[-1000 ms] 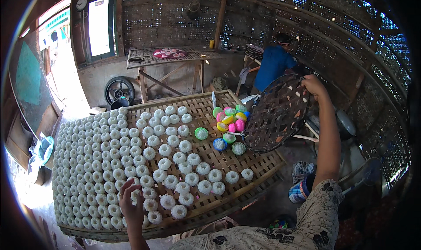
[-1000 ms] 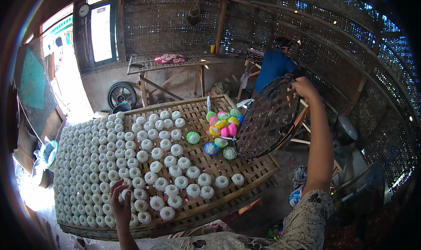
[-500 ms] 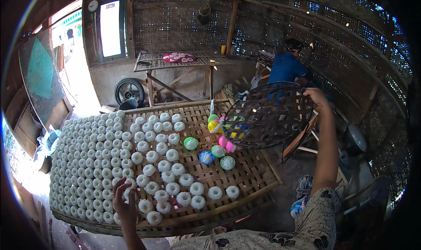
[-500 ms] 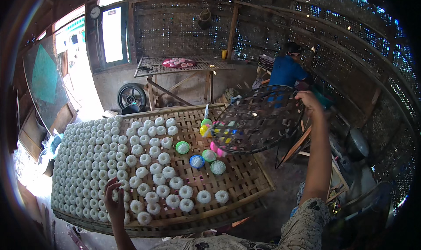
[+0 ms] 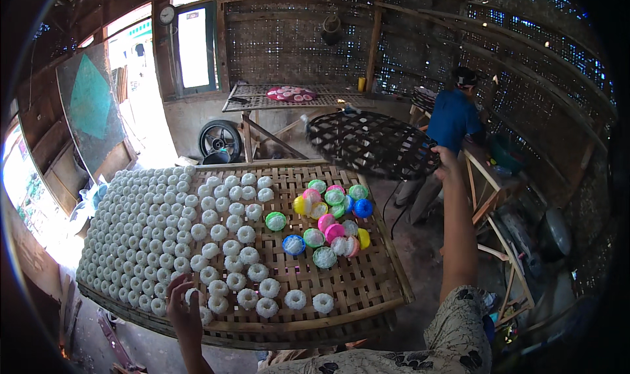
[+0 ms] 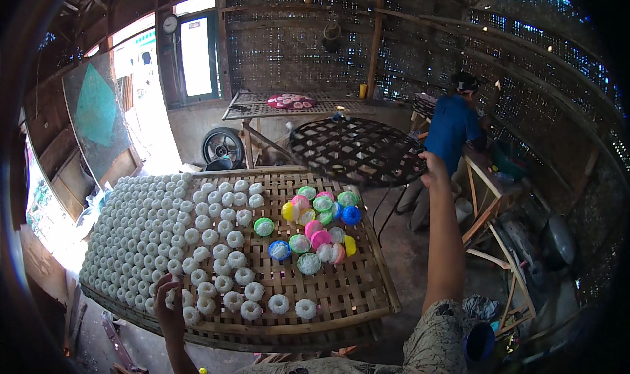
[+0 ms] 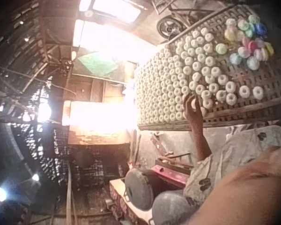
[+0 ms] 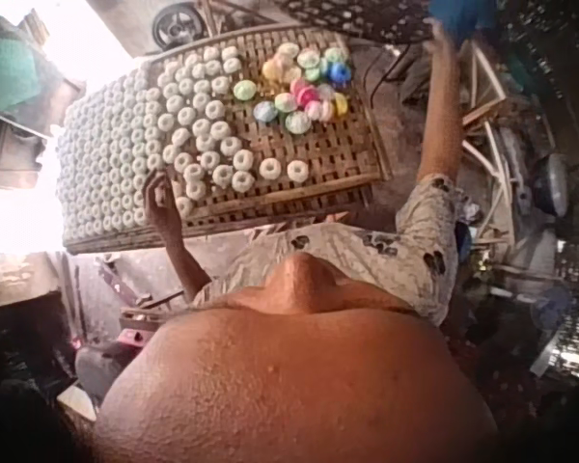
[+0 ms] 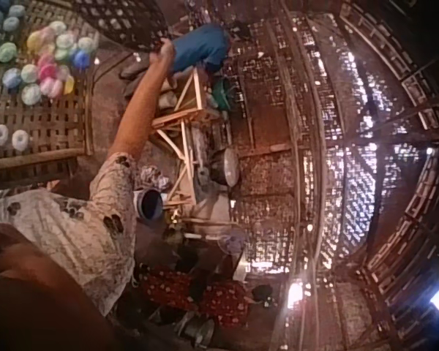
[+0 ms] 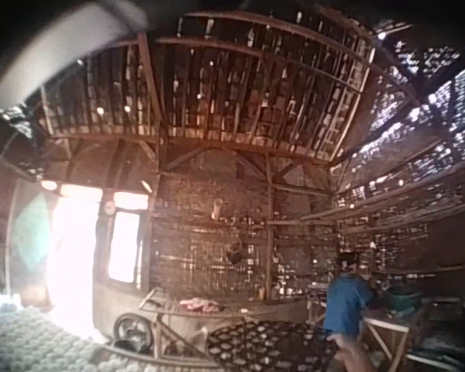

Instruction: The person repeatedly picks up white dough rings from a bamboo tray and places them into small colorful plastic cups, then closes the cups and sets them aside. The process continues with multiple units being assembled one by one.

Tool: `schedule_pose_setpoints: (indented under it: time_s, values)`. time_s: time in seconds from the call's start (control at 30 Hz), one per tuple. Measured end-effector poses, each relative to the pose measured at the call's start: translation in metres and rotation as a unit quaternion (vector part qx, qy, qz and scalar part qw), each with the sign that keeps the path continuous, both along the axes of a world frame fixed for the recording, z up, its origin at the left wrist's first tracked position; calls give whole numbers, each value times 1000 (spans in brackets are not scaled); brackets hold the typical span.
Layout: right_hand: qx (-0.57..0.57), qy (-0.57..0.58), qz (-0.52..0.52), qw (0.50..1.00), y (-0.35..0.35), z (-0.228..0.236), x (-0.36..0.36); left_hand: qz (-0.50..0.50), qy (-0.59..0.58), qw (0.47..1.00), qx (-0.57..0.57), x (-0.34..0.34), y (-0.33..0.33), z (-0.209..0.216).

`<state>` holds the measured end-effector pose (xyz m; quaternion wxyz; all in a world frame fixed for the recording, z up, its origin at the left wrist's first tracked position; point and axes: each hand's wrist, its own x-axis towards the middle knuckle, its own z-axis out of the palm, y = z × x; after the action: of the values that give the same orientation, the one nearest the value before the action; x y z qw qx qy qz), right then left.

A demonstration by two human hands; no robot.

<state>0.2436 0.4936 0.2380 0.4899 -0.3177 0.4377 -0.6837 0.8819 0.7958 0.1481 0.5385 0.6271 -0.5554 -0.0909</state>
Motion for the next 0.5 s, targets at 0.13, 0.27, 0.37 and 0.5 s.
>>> schedule_pose_setpoints:
  time_s: [0.13, 0.27, 0.37, 0.5]
  values:
    - [-28, -57, -68, 996, -31, -21, -12, 36, 0, 999, 8, -11, 16, -3]
    - [-87, -122, -243, 958, -37, -38, -17, 59, -31, 998, 4, -18, 32, -10]
    - [-127, -156, -246, 948, -9, -73, -79, 55, -39, 998, 8, -24, 37, -9]
    - [-100, -212, -319, 918, 67, -173, -138, 20, -80, 997, 11, -14, 37, -29]
